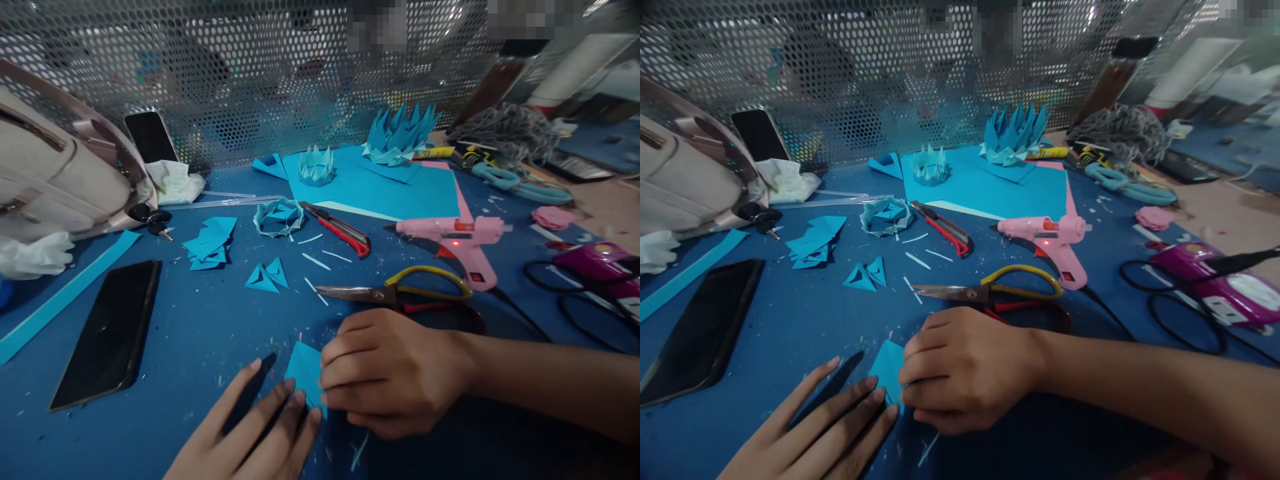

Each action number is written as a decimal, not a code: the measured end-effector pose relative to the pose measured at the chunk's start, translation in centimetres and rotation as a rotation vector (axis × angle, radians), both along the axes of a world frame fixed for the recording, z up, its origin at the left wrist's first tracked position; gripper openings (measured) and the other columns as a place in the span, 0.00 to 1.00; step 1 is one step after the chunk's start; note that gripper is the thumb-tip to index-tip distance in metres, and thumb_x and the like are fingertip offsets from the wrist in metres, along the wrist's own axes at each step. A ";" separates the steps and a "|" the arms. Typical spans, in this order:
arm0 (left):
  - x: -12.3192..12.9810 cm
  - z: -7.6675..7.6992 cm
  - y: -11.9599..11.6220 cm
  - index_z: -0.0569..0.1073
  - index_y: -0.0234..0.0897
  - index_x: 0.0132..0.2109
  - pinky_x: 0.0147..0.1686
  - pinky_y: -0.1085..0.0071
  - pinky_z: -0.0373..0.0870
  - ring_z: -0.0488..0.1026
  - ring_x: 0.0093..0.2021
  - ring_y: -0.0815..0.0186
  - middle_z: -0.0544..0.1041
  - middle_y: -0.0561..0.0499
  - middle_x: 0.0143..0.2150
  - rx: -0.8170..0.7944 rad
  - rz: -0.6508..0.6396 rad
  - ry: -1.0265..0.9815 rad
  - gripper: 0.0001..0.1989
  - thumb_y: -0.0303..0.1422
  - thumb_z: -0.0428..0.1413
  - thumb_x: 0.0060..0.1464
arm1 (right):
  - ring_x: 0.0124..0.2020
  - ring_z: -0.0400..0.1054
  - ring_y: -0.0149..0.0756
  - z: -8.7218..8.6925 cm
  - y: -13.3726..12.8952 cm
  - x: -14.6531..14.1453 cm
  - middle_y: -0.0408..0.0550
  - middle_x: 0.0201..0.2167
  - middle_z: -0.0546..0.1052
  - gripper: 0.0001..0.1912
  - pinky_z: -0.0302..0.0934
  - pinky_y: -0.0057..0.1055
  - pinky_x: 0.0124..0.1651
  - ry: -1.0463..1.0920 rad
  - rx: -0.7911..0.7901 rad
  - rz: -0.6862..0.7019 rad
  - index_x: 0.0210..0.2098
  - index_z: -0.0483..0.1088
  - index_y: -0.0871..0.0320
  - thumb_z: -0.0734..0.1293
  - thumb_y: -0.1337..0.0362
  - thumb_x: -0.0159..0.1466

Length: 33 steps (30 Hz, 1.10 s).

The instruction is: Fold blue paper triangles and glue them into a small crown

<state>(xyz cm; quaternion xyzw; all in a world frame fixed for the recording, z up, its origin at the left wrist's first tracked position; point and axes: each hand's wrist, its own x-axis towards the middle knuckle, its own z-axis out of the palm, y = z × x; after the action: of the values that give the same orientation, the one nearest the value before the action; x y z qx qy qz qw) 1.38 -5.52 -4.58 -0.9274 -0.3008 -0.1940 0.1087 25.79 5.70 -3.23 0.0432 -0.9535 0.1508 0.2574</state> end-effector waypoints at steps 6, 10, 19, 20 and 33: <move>0.2 0.0 0.1 0.78 0.41 0.51 0.72 0.54 0.39 0.74 0.50 0.67 0.81 0.57 0.42 0.020 0.003 -0.016 0.19 0.27 0.42 0.70 | 0.41 0.74 0.35 -0.1 -0.1 0.0 0.46 0.38 0.81 0.10 0.64 0.35 0.36 -0.016 0.003 0.011 0.42 0.75 0.64 0.63 0.65 0.68; 0.3 0.0 0.0 0.78 0.42 0.52 0.71 0.54 0.40 0.74 0.50 0.68 0.80 0.57 0.42 0.021 0.015 -0.015 0.18 0.29 0.43 0.71 | 0.42 0.74 0.34 -0.2 0.0 0.0 0.46 0.38 0.81 0.10 0.64 0.34 0.37 -0.013 0.021 0.002 0.41 0.75 0.63 0.63 0.65 0.69; 0.1 -0.2 0.2 0.78 0.43 0.52 0.72 0.53 0.40 0.74 0.51 0.68 0.80 0.58 0.44 0.006 0.001 -0.044 0.17 0.30 0.44 0.71 | 0.42 0.74 0.36 0.0 -0.1 0.0 0.46 0.39 0.81 0.09 0.64 0.35 0.37 -0.019 0.023 0.020 0.41 0.75 0.63 0.64 0.65 0.67; 0.0 -0.2 0.2 0.78 0.43 0.52 0.72 0.54 0.40 0.74 0.51 0.68 0.80 0.58 0.44 -0.003 0.004 -0.044 0.18 0.29 0.43 0.72 | 0.42 0.73 0.36 0.0 -0.1 0.0 0.46 0.39 0.81 0.09 0.64 0.35 0.37 -0.023 0.032 0.020 0.41 0.75 0.64 0.64 0.65 0.67; 0.2 -0.2 0.2 0.77 0.38 0.52 0.72 0.52 0.38 0.71 0.55 0.68 0.80 0.57 0.49 0.012 0.001 0.016 0.18 0.25 0.42 0.71 | 0.40 0.73 0.34 -0.1 -0.1 0.1 0.46 0.38 0.80 0.09 0.64 0.34 0.38 -0.024 0.028 -0.002 0.40 0.75 0.63 0.64 0.65 0.68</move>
<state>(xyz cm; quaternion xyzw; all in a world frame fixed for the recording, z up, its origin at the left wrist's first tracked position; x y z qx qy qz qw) 1.57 -5.34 -4.80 -0.9281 -0.2993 -0.1883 0.1169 25.91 5.55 -3.38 0.0443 -0.9586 0.1377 0.2454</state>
